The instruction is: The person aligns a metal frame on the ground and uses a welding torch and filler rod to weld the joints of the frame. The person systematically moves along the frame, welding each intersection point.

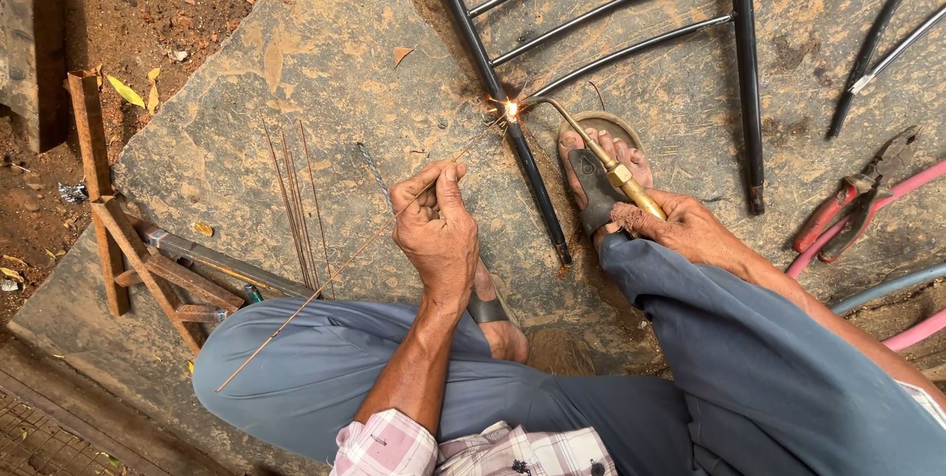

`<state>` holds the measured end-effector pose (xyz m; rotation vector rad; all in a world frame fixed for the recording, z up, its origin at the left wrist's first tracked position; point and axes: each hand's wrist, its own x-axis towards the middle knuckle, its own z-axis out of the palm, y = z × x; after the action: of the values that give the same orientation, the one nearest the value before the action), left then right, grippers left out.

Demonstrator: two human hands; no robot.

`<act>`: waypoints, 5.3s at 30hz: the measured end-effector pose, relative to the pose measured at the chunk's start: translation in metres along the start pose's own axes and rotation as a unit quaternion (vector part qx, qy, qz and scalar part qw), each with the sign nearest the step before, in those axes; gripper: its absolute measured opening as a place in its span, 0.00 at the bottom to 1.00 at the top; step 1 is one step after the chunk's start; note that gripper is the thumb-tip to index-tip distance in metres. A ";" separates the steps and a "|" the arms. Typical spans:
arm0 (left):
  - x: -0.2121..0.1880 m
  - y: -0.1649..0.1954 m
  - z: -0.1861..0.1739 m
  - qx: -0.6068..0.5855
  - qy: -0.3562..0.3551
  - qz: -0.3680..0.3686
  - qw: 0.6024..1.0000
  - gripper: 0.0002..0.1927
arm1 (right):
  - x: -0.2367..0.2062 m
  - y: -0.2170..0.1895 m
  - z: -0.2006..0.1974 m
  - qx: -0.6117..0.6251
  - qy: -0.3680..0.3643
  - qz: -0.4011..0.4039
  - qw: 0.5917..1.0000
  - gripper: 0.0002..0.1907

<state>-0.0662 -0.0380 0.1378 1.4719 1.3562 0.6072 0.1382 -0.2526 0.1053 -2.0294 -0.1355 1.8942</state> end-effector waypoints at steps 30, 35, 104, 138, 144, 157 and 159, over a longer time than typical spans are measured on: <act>0.003 0.001 0.002 0.021 -0.012 -0.004 1.000 0.06 | 0.005 0.003 0.000 -0.003 0.001 -0.015 1.000 0.20; 0.003 -0.001 0.002 0.017 -0.018 -0.009 1.000 0.06 | 0.004 -0.001 0.000 -0.004 0.004 -0.021 1.000 0.20; 0.061 0.039 0.174 -0.161 -0.190 -0.068 0.966 0.09 | -0.008 0.125 -0.068 -0.299 0.542 -0.175 0.765 0.25; 0.055 0.009 0.209 -0.228 -0.185 -0.122 0.948 0.10 | 0.000 0.123 -0.071 -0.353 0.531 -0.149 0.756 0.32; 0.055 0.009 0.208 -0.217 -0.191 -0.116 0.950 0.10 | 0.002 0.123 -0.071 -0.344 0.535 -0.149 0.757 0.32; 0.055 0.010 0.208 -0.212 -0.190 -0.111 0.952 0.10 | 0.001 0.116 -0.070 -0.334 0.542 -0.151 0.756 0.28; 0.055 0.010 0.208 -0.208 -0.191 -0.115 0.952 0.10 | 0.000 0.114 -0.070 -0.332 0.539 -0.152 0.759 0.28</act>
<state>0.1324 -0.0539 0.0550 1.0079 1.0013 0.3996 0.1871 -0.3720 0.0711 -2.9631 -0.8369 0.2423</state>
